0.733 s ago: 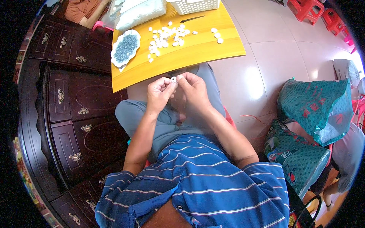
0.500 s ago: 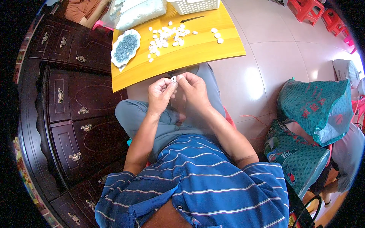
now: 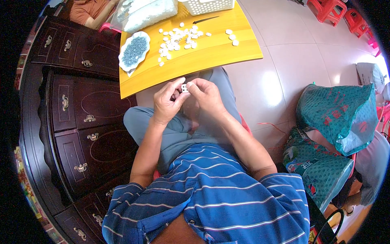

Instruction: Assembling small white plastic fasteners by manually inserting tiny metal pins into pre-drilled holes.

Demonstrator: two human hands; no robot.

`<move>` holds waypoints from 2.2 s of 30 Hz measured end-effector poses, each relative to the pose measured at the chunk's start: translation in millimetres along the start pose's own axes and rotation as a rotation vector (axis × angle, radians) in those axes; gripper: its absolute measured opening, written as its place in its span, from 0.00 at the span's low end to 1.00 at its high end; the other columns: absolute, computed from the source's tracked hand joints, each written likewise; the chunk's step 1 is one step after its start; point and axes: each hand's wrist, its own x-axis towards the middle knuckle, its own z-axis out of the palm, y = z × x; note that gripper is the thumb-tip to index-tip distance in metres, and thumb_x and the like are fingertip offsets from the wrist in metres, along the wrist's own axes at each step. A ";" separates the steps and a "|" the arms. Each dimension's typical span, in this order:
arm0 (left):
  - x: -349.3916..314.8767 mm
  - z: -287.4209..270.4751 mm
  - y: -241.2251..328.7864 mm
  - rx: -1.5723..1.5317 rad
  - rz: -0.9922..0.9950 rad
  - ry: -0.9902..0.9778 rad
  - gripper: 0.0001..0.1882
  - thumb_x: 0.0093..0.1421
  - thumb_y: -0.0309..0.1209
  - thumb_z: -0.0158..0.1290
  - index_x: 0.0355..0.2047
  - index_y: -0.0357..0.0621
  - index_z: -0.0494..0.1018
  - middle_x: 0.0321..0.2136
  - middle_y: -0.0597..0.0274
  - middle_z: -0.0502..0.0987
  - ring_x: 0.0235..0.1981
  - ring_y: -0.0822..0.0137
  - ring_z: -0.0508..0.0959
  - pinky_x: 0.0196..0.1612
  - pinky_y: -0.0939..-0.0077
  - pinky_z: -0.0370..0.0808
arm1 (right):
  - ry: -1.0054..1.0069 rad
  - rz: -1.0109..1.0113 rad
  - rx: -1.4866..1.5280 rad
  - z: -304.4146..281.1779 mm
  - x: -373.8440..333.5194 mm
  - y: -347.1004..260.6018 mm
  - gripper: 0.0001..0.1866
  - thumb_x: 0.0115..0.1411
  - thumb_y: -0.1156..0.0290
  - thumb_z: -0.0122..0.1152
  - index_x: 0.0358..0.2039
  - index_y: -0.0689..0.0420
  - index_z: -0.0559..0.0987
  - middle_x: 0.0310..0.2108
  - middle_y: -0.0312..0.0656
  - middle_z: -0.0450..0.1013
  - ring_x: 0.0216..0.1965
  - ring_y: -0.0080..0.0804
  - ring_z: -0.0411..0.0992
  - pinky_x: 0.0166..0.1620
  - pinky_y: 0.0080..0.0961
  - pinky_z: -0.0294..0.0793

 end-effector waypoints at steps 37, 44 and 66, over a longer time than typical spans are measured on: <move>6.4 -6.3 -5.2 -0.062 0.029 -0.122 0.16 0.52 0.24 0.69 0.42 0.40 0.81 0.29 0.62 0.80 0.24 0.73 0.76 0.29 0.80 0.74 | -0.037 -0.018 0.028 -2.5 2.8 13.2 0.11 0.70 0.64 0.59 0.33 0.56 0.81 0.25 0.25 0.71 0.25 0.12 0.65 0.27 0.15 0.64; 7.8 -8.3 -7.9 -0.108 0.010 -0.147 0.16 0.51 0.24 0.70 0.41 0.41 0.82 0.27 0.63 0.80 0.23 0.74 0.75 0.28 0.80 0.73 | -0.044 0.002 0.036 0.1 -1.1 5.9 0.12 0.71 0.64 0.58 0.33 0.58 0.81 0.25 0.26 0.70 0.28 0.13 0.63 0.33 0.15 0.64; 8.0 -10.8 -5.9 -0.087 -0.021 -0.181 0.16 0.53 0.22 0.69 0.43 0.39 0.82 0.29 0.64 0.81 0.25 0.75 0.75 0.30 0.81 0.74 | -0.010 -0.014 -0.002 5.8 -5.2 -3.9 0.11 0.71 0.66 0.58 0.34 0.59 0.80 0.24 0.26 0.68 0.28 0.13 0.63 0.31 0.16 0.63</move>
